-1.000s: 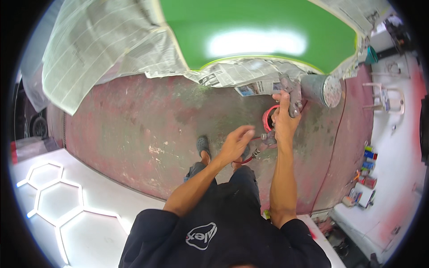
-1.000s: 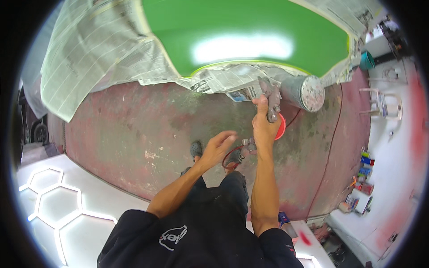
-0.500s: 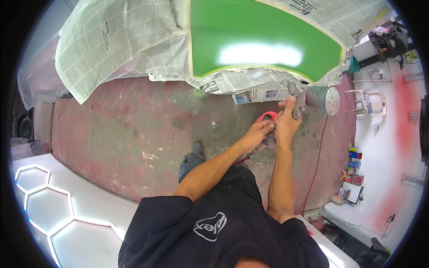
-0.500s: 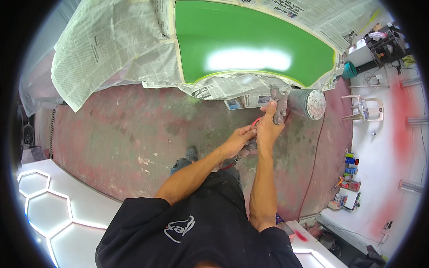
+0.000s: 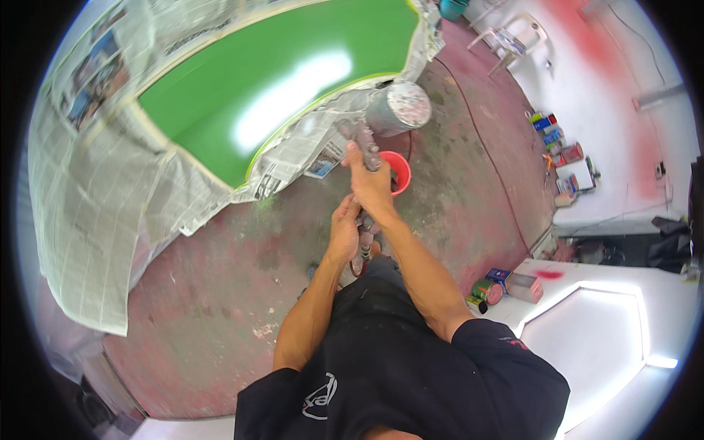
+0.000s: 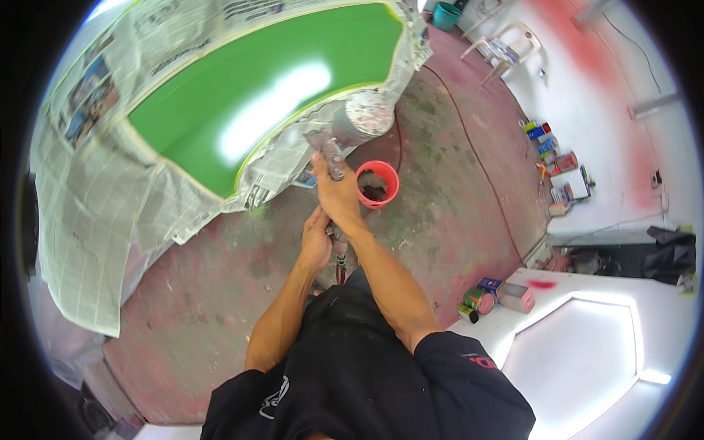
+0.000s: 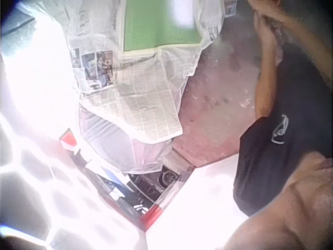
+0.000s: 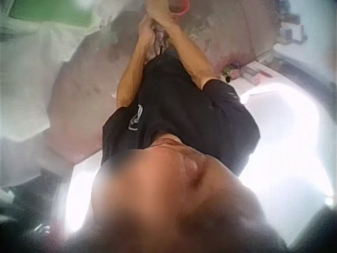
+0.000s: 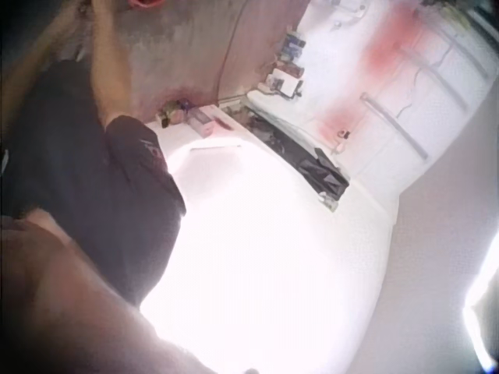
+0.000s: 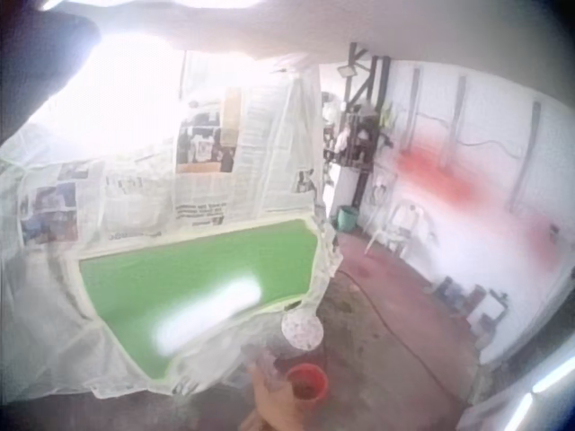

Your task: The person prepares a spray gun by pouring liquid from a can into its container using a funnel. They then walk to a car part covered in newspaper and apply a coat of green paint using the spray gun.

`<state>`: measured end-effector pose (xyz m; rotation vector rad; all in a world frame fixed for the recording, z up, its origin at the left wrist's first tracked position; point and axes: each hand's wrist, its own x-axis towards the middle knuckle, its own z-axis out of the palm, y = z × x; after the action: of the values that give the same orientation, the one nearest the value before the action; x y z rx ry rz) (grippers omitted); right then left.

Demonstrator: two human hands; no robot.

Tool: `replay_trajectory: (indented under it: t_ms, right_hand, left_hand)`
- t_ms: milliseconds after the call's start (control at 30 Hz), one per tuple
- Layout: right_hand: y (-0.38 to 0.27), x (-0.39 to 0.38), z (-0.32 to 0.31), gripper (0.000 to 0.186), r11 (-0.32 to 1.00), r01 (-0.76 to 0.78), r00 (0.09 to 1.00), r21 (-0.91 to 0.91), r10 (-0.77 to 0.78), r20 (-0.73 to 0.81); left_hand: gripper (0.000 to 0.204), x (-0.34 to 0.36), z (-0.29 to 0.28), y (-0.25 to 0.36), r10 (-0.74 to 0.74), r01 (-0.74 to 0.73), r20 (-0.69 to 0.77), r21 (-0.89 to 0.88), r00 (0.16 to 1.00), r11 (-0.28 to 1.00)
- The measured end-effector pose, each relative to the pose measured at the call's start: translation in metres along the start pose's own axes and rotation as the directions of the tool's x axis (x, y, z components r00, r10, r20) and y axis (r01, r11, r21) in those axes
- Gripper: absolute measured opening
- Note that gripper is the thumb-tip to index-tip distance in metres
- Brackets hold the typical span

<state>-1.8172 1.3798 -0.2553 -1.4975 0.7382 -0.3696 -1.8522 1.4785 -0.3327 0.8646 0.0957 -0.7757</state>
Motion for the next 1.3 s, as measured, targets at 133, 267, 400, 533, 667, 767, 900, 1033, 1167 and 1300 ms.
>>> replay_trajectory:
  t_ms: [133,267,400,533,667,767,900,1033,1167,1300]
  right_hand:
    - [0.005,0.028,-0.020,0.052,0.997,0.059,0.996,0.042,-0.062,0.068]
    - [-0.001,0.061,-0.032,0.053,0.990,0.093,0.985,0.107,-0.107,0.138]
    - [-0.029,0.092,-0.061,0.055,0.998,0.021,0.969,0.053,-0.033,0.244]
    - [-0.029,0.136,-0.083,0.055,0.998,0.024,0.974,0.062,-0.038,0.222]
    - [-0.007,0.188,-0.105,0.049,0.999,0.031,0.987,0.012,-0.032,0.159]
    - [-0.006,0.211,-0.123,0.050,0.997,0.019,0.994,0.073,-0.027,0.104]
    - [0.006,0.240,-0.135,0.053,0.990,0.037,0.999,0.138,-0.040,0.020]
    - [0.018,0.265,-0.152,0.055,0.990,0.020,0.999,0.136,-0.014,-0.040]
    - [0.017,0.278,-0.169,0.058,0.989,0.024,0.997,0.149,-0.013,-0.072]
    - [0.018,0.287,-0.184,0.060,0.996,0.060,0.988,0.072,-0.049,-0.148]
  left_hand:
    - [0.030,0.016,0.018,-0.007,0.008,-0.008,0.014,-0.008,1.000,1.000]
    - [0.030,0.039,0.041,-0.009,0.050,-0.050,0.010,0.000,0.999,0.999]
    - [0.032,0.071,0.080,-0.013,0.070,-0.067,-0.091,0.031,0.993,0.997]
    - [0.042,0.106,0.095,-0.027,0.102,-0.082,-0.077,0.229,0.992,0.970]
    - [0.054,0.120,0.085,-0.043,0.102,-0.012,-0.163,0.478,0.981,0.878]
    - [0.057,0.100,0.058,-0.046,0.046,0.107,-0.260,0.544,0.964,0.832]
    - [0.057,0.050,-0.021,-0.059,0.019,0.271,-0.427,0.609,0.904,0.745]
    - [0.053,-0.019,-0.092,-0.079,-0.011,0.401,-0.567,0.569,0.824,0.718]
    - [0.053,-0.091,-0.143,-0.101,-0.037,0.537,-0.736,0.458,0.676,0.708]
    - [0.055,-0.138,-0.154,-0.120,-0.073,0.618,-0.802,0.395,0.593,0.680]
